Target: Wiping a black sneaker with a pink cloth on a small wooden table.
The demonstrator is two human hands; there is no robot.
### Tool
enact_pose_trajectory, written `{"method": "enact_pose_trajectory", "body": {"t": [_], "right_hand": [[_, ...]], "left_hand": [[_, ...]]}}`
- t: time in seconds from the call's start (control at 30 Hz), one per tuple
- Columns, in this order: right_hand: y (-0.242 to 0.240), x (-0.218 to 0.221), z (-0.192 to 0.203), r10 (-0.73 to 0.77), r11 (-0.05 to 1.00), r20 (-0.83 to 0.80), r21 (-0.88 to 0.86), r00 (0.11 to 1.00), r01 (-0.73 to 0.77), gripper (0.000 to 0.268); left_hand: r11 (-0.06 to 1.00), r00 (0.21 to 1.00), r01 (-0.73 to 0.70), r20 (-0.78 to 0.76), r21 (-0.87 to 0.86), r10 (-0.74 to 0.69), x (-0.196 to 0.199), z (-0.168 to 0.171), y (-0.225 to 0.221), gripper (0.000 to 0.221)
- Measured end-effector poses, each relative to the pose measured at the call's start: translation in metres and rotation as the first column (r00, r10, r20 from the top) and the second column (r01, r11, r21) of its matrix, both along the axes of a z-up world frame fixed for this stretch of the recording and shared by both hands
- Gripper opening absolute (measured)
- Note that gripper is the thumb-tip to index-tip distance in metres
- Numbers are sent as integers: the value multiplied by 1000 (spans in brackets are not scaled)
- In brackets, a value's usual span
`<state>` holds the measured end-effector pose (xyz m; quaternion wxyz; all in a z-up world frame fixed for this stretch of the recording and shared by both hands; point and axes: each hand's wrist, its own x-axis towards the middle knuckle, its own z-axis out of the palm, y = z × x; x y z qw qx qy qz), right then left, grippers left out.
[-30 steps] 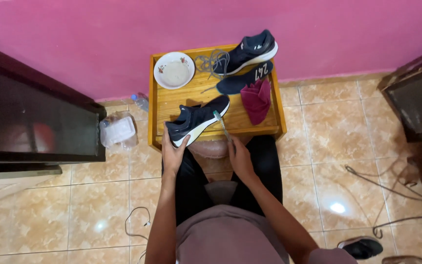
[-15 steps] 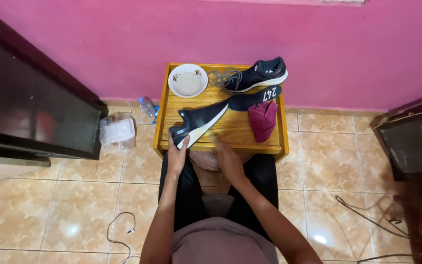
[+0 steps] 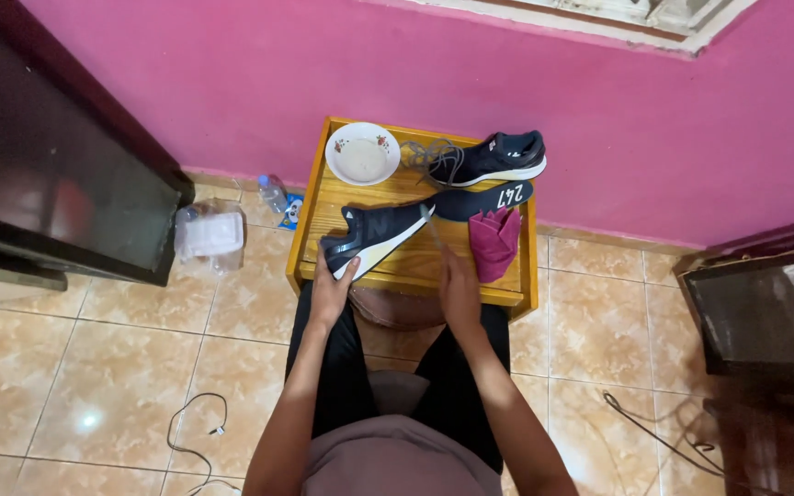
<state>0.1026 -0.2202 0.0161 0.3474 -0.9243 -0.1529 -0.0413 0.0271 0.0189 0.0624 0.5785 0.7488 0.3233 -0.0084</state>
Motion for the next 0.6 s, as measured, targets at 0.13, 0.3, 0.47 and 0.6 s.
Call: {"method": "enact_pose_trajectory", "body": {"t": [0.13,0.3,0.47,0.6], "right_hand": [[12,-18,4,208,975,-69,-62,976,-212,40],[-8,17,9,27,996,-31,84,999,-24,36],[19,-25,31,92,994,-47,69,995,-88,29],[-1,8,32,-22,993,-44,118,999,27,31]], "left_hand": [[1000,999,7,31,5,-7,-2,-9,4,102],[998,997,27,69,48,-30,-6,15,-5,101],[998,998,36,49,59,-39,-6,9,-4,101],[996,998,57,32,72,-59,-6,20,-8,101]]}}
